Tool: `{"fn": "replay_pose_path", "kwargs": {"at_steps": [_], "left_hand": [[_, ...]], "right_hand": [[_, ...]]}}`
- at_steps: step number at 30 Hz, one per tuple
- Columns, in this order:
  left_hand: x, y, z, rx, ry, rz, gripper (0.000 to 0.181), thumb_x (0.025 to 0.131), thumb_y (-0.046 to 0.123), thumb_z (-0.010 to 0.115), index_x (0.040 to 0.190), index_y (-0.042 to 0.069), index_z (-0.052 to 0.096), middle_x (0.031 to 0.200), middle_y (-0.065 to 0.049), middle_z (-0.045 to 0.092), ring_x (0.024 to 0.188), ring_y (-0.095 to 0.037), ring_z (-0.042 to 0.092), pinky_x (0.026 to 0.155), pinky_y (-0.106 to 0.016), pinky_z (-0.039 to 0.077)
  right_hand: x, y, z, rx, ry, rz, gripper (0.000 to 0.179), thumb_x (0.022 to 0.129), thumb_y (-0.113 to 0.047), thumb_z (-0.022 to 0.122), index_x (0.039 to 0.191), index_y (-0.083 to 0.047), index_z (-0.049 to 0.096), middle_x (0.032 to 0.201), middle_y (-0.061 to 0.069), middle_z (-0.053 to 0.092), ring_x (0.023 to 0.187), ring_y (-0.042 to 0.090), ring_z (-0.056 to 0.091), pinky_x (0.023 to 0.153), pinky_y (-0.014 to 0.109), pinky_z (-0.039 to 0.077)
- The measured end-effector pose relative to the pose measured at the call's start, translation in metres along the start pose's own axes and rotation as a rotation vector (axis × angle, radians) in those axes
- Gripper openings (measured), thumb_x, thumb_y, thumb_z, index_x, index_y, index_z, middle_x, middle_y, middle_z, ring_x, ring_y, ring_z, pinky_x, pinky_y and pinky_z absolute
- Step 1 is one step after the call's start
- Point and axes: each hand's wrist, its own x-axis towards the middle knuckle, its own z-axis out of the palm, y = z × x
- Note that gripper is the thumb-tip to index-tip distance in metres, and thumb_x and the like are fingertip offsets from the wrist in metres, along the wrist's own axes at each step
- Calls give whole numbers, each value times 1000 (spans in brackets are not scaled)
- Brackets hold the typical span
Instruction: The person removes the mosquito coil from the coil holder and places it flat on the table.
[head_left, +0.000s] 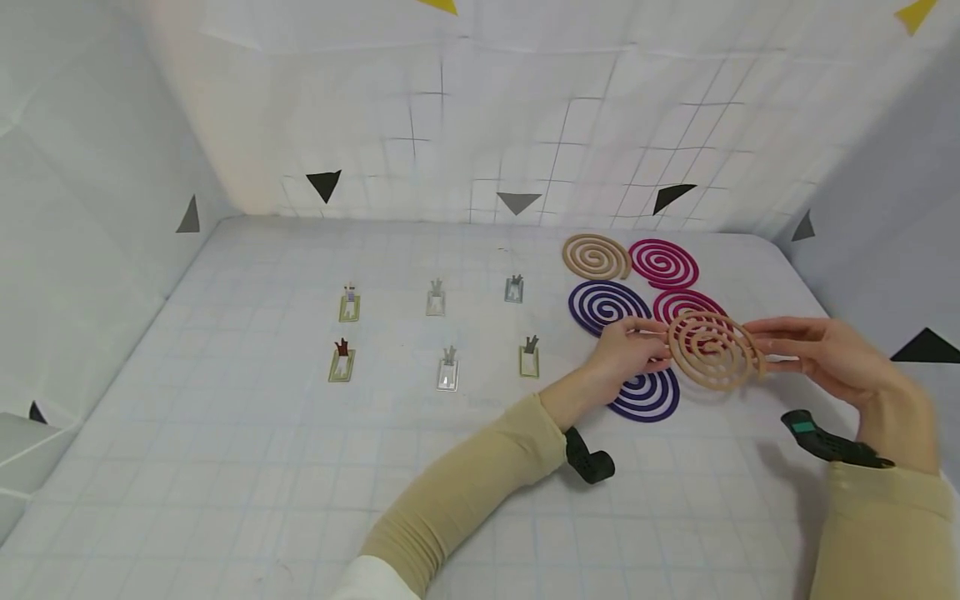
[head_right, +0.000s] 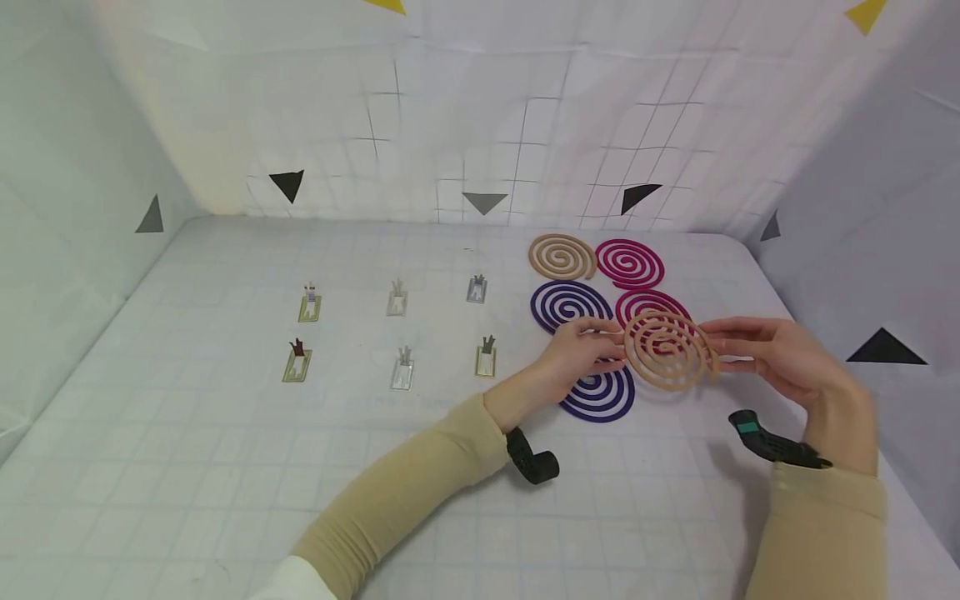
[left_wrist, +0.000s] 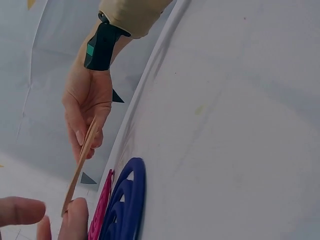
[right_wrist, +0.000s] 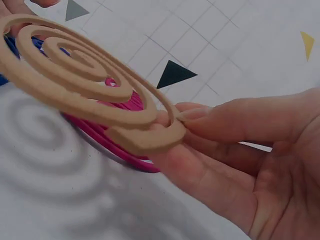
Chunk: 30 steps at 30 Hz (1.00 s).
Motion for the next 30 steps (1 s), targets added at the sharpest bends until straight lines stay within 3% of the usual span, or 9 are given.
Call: {"fn": "replay_pose_path", "kwargs": {"at_steps": [6,12,18,25,30], "left_hand": [[-4,-1,1,62,-11,-69,19,94,1,64,113,0,63,95,-18,72,103,-35,70,92,-42,58],[-6,-2,2,63,-50,-101,24,94,-1,61,117,0,61,94,-15,70,105,-37,69,92,-42,58],[-5,-6,4,100,-103,-129,22,91,-1,61,113,2,61,99,-21,70,103,-35,69,93,-44,58],[-5,-8,5,144,-122,-141,25,90,0,62,114,3,62,92,-17,71,88,-24,70,93,-44,58],[-6,-8,5,148,-134,-132,23,91,0,62,114,2,62,99,-22,72,96,-30,71,93,-45,57]], "right_hand": [[-2,8,-4,-129,-19,30,33,102,-3,52,134,2,59,116,-14,70,103,3,67,78,30,62],[-3,12,-10,-227,-29,93,35,102,-9,55,136,0,57,114,-21,68,101,-1,65,77,27,61],[-7,16,-14,-305,-37,169,38,102,-15,56,136,4,55,110,-22,68,99,2,67,77,27,60],[-11,20,-18,-303,-66,218,35,103,-14,55,132,5,57,107,-13,71,97,10,70,78,30,61],[-12,21,-20,-288,-85,244,32,103,-13,55,129,5,60,106,-9,73,97,13,71,80,31,62]]}}
